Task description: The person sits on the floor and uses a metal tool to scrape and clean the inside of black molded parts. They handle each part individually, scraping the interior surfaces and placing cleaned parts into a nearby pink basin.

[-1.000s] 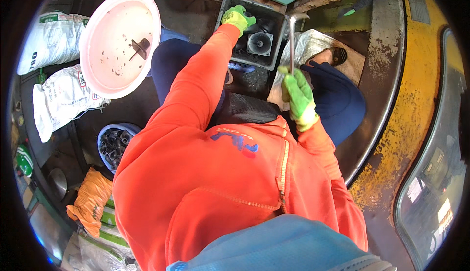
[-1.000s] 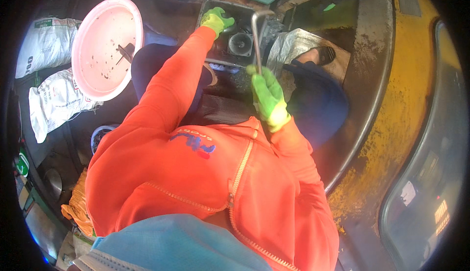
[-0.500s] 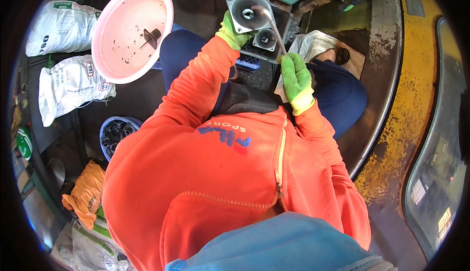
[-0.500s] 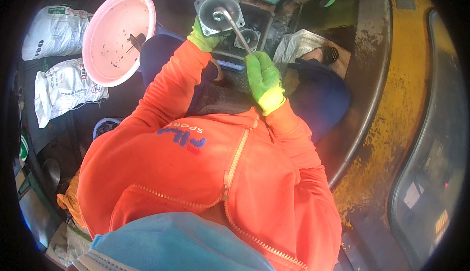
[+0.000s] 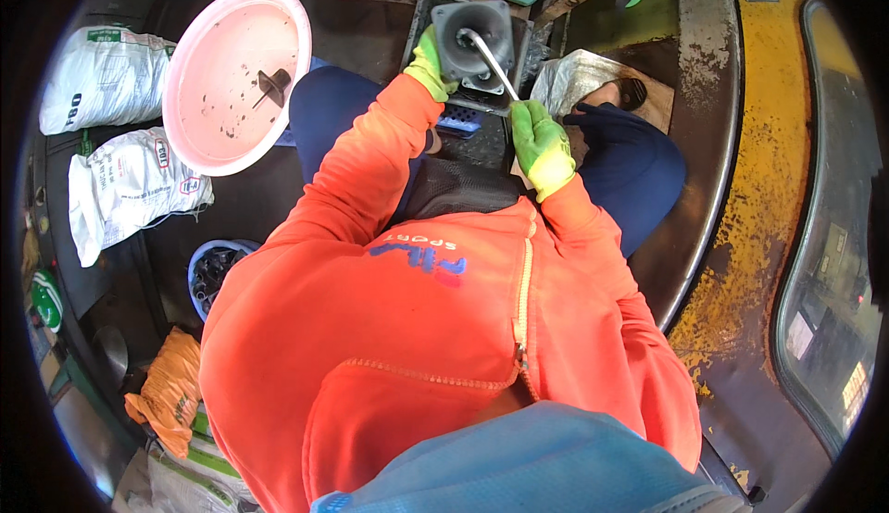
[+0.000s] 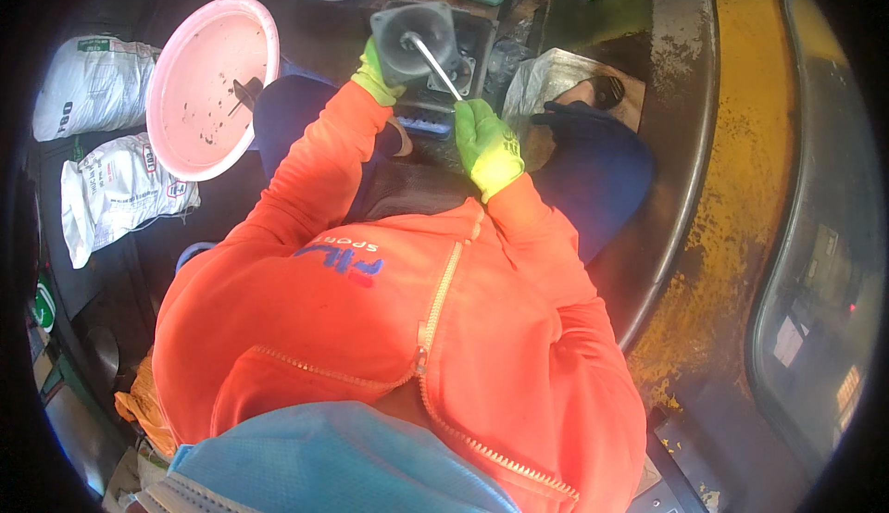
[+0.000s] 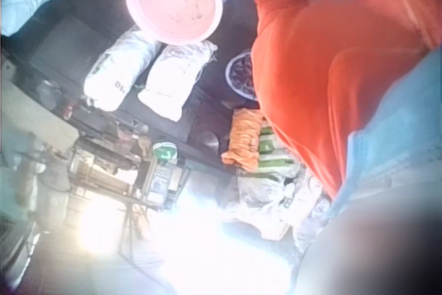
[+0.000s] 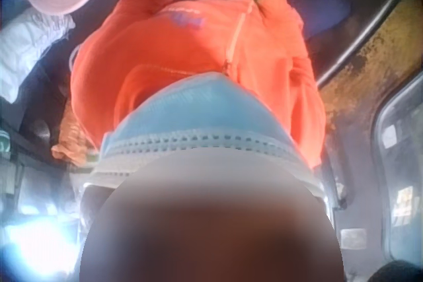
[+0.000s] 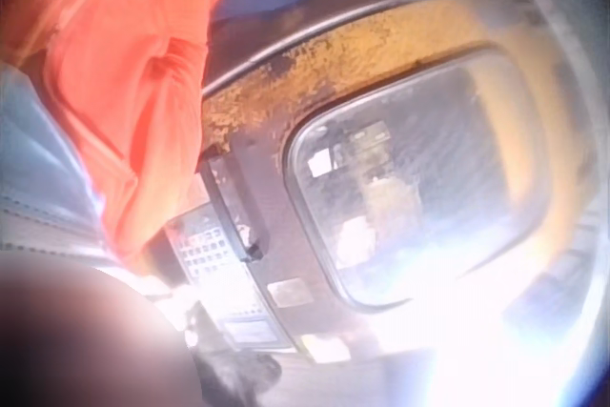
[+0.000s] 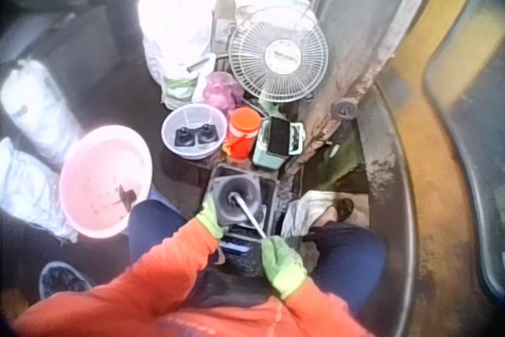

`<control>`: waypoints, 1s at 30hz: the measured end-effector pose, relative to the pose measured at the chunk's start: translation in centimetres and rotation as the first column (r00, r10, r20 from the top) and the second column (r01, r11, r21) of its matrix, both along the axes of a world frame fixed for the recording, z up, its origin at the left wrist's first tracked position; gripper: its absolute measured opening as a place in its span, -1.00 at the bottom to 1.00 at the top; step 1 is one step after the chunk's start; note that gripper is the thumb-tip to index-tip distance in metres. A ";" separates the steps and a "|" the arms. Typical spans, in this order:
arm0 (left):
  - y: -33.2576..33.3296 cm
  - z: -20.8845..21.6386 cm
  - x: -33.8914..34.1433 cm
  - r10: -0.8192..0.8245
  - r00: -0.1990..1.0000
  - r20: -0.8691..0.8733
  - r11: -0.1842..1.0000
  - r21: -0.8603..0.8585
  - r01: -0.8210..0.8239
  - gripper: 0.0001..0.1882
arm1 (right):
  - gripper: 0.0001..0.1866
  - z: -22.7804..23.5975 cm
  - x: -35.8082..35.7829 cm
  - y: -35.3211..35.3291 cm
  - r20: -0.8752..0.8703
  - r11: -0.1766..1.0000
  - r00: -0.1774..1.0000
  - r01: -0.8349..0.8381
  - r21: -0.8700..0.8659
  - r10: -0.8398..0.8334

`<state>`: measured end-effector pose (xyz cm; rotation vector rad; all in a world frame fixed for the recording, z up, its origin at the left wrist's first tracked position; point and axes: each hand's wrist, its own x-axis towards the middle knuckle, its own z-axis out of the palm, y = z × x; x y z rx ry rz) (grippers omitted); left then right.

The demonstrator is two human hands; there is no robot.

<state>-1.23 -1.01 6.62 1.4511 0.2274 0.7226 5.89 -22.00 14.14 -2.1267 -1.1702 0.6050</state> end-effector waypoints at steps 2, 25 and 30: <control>0.1 0.2 -0.1 -0.045 0.990 0.135 0.934 -0.345 0.089 -0.49 | -0.86 0.6 -0.1 -0.5 0.187 0.964 0.982 -0.071 0.256 0.022; -0.1 -0.8 -0.1 0.126 0.992 -0.013 0.979 0.162 -0.122 -0.59 | -0.74 -0.2 -0.4 0.1 -0.033 0.989 0.998 0.063 0.135 -0.059; 0.2 0.0 -0.4 0.367 0.929 0.050 0.804 0.485 -0.344 -0.62 | -0.77 -0.1 -0.9 -0.8 -0.156 0.842 0.975 0.215 0.494 -0.157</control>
